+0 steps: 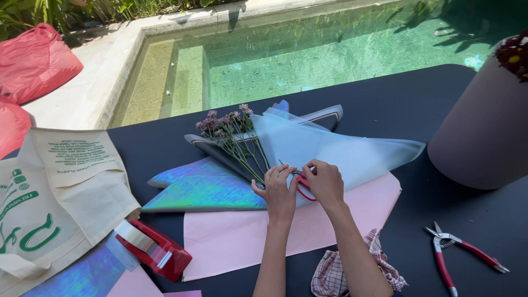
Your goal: The person trims flower stems with shears and wipes them with a cloth before placing them into a bouquet on a table.
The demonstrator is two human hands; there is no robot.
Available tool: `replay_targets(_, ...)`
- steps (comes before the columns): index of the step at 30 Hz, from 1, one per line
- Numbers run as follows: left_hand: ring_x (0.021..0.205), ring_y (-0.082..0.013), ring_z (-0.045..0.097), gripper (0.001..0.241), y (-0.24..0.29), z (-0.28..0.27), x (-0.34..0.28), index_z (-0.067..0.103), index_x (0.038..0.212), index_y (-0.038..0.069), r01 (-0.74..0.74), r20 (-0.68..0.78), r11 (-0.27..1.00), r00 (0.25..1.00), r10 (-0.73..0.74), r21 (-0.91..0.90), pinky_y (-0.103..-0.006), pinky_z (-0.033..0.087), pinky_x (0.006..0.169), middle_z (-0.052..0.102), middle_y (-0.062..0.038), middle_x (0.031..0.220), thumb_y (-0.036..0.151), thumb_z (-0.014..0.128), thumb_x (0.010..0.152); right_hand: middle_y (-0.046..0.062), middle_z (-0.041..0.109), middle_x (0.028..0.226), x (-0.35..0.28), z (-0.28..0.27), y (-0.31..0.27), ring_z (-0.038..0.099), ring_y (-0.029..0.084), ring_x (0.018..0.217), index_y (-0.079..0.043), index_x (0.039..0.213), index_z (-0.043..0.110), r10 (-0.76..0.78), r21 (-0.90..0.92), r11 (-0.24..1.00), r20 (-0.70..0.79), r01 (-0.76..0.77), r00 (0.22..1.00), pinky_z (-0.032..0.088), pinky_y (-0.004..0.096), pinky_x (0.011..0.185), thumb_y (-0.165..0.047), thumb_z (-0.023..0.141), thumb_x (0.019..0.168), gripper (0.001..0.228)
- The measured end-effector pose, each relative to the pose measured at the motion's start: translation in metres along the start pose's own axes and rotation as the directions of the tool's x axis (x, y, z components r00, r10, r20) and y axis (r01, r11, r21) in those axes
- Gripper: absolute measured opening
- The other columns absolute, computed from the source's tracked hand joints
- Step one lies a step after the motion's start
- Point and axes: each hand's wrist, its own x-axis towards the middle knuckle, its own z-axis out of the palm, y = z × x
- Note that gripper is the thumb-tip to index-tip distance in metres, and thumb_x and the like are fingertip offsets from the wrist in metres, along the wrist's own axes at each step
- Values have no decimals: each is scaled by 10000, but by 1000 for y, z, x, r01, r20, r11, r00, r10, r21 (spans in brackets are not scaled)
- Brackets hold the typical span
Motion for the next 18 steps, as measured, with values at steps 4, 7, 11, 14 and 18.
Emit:
replay_targets(4, 1247, -71, 504, 126, 66, 25, -17, 694, 1086, 344, -96, 30, 995, 995, 96, -11, -637, 48, 1115, 641, 110, 1098, 388, 627, 988, 89, 725, 699, -16, -64, 35, 699, 276, 676, -100, 951, 786, 60, 15, 998, -106, -58, 993, 569, 403, 593, -220, 617, 969, 208)
replay_targets(7, 1243, -79, 512, 132, 113, 40, -36, 704, 1100, 334, -176, 64, 980, 981, 182, -93, -639, 58, 1122, 654, 108, 1100, 348, 624, 996, 102, 727, 702, -29, -106, 71, 681, 259, 649, -83, 963, 784, 98, 60, 994, -187, -88, 977, 558, 377, 586, -198, 604, 978, 214)
replay_targets(11, 1248, -85, 524, 146, 172, 64, -58, 716, 1102, 348, -224, 177, 961, 951, 252, -165, -683, 115, 1084, 665, 126, 1106, 319, 616, 999, 87, 722, 729, -40, -151, 124, 679, 245, 664, -119, 950, 788, 203, 127, 977, -310, -171, 929, 546, 345, 587, -230, 615, 988, 209)
replay_targets(14, 1235, -123, 550, 161, 215, 72, -70, 743, 1077, 305, -288, 161, 932, 932, 326, -218, -684, 103, 1101, 699, 105, 1121, 257, 640, 964, 42, 703, 702, -54, -185, 146, 636, 211, 662, -151, 899, 773, 256, 146, 965, -346, -218, 903, 498, 349, 603, -263, 606, 969, 213)
replay_targets(18, 1218, -138, 559, 176, 261, 83, -79, 758, 1042, 278, -332, 166, 892, 904, 394, -307, -665, 88, 1113, 715, 107, 1136, 224, 631, 933, -16, 668, 647, -60, -215, 177, 570, 171, 624, -198, 851, 751, 297, 144, 955, -378, -261, 877, 447, 348, 637, -312, 616, 931, 194)
